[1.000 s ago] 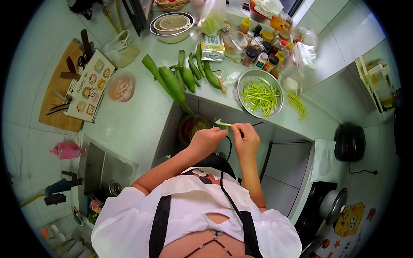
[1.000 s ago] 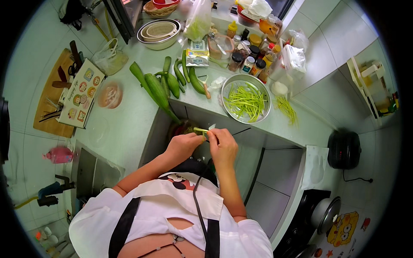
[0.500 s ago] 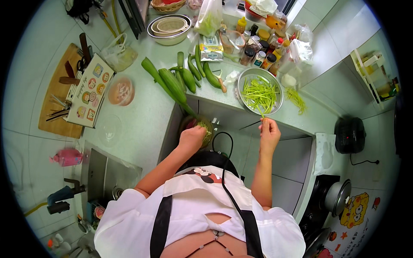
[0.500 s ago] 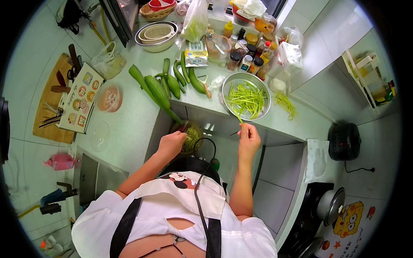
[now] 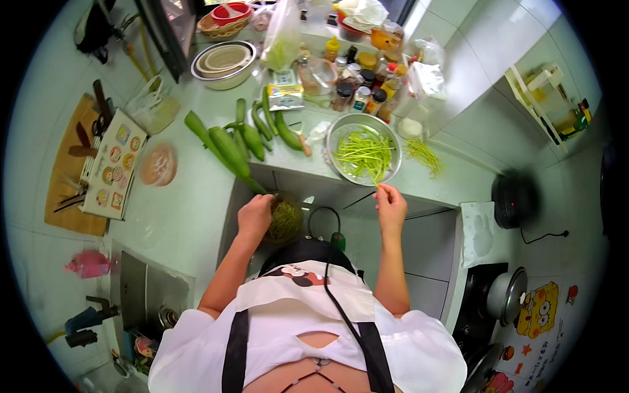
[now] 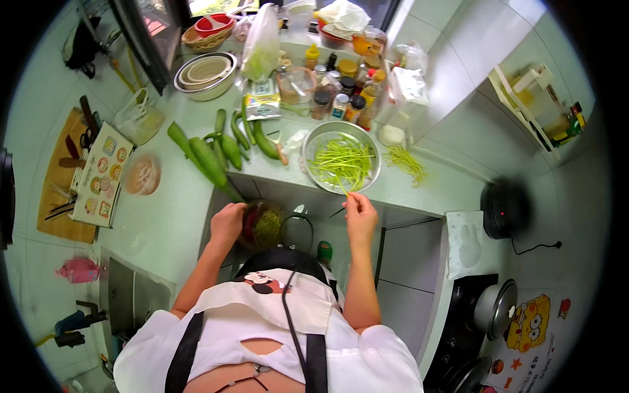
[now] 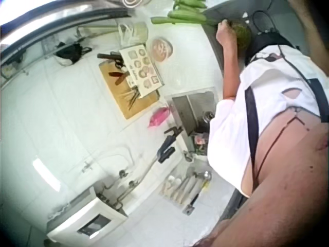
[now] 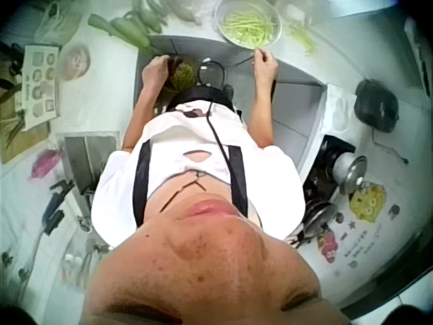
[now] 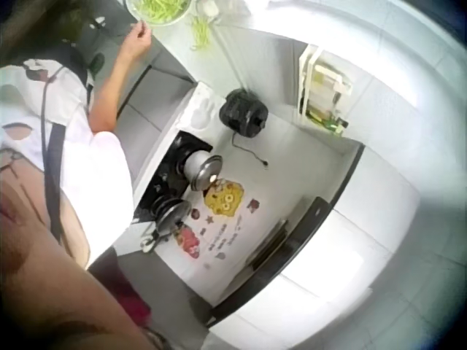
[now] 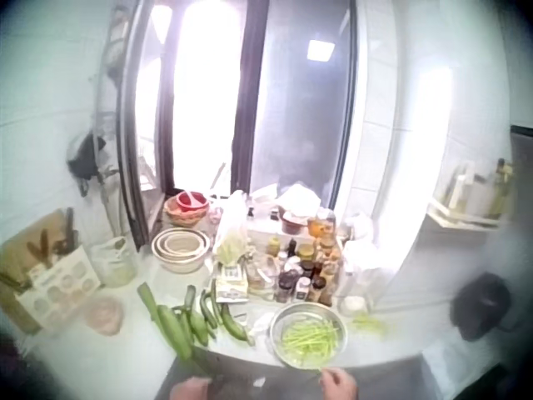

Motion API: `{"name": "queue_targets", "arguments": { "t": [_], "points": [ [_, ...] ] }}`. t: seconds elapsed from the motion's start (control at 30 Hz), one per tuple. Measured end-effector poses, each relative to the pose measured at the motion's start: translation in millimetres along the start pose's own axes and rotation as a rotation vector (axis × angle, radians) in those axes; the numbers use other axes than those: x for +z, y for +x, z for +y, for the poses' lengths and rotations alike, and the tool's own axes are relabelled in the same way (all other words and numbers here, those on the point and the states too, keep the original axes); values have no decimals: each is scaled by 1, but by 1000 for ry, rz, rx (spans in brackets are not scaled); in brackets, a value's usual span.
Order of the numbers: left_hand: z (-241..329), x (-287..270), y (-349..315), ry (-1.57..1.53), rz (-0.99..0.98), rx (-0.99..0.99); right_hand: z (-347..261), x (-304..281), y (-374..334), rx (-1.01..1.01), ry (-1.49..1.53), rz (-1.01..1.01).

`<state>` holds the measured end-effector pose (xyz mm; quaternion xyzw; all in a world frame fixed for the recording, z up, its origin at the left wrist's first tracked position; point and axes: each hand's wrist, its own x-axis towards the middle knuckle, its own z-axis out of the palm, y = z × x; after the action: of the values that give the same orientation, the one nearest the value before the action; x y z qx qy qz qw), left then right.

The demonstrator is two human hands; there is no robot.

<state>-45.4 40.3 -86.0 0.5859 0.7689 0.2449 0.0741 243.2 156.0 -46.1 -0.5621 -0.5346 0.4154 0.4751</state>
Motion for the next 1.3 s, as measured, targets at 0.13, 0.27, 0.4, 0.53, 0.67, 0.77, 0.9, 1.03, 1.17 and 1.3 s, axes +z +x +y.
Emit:
{"name": "queue_targets", "arguments": {
  "t": [0.13, 0.27, 0.4, 0.53, 0.67, 0.77, 0.9, 1.03, 1.17, 1.3],
  "points": [
    [35, -3, 12, -197, 126, -6, 26, -7, 43, -19, -85, -54],
    [84, 0, 31, -243, 99, 32, 42, -15, 75, 0, -160, -136],
    [121, 16, 47, -293, 53, 30, 57, -44, 97, 56, -224, -157],
    [153, 36, 61, -306, -17, -21, 91, -92, 129, 63, -230, -98],
    [179, 58, 71, -376, 48, -17, 128, -137, 173, -10, -361, -50],
    [192, 67, 69, -381, 71, -60, 133, -152, 206, -190, -631, -12],
    [200, 71, 61, -380, 60, -144, 150, -155, 250, -206, -765, 21],
    [200, 73, 52, -416, 76, -213, 152, -145, 269, -124, -887, 19],
    [200, 70, 48, -414, 95, -226, 157, -135, 273, -14, -944, -21],
    [199, 71, 47, -432, 87, -239, 164, -134, 262, 11, -861, -86]
  ]
}}
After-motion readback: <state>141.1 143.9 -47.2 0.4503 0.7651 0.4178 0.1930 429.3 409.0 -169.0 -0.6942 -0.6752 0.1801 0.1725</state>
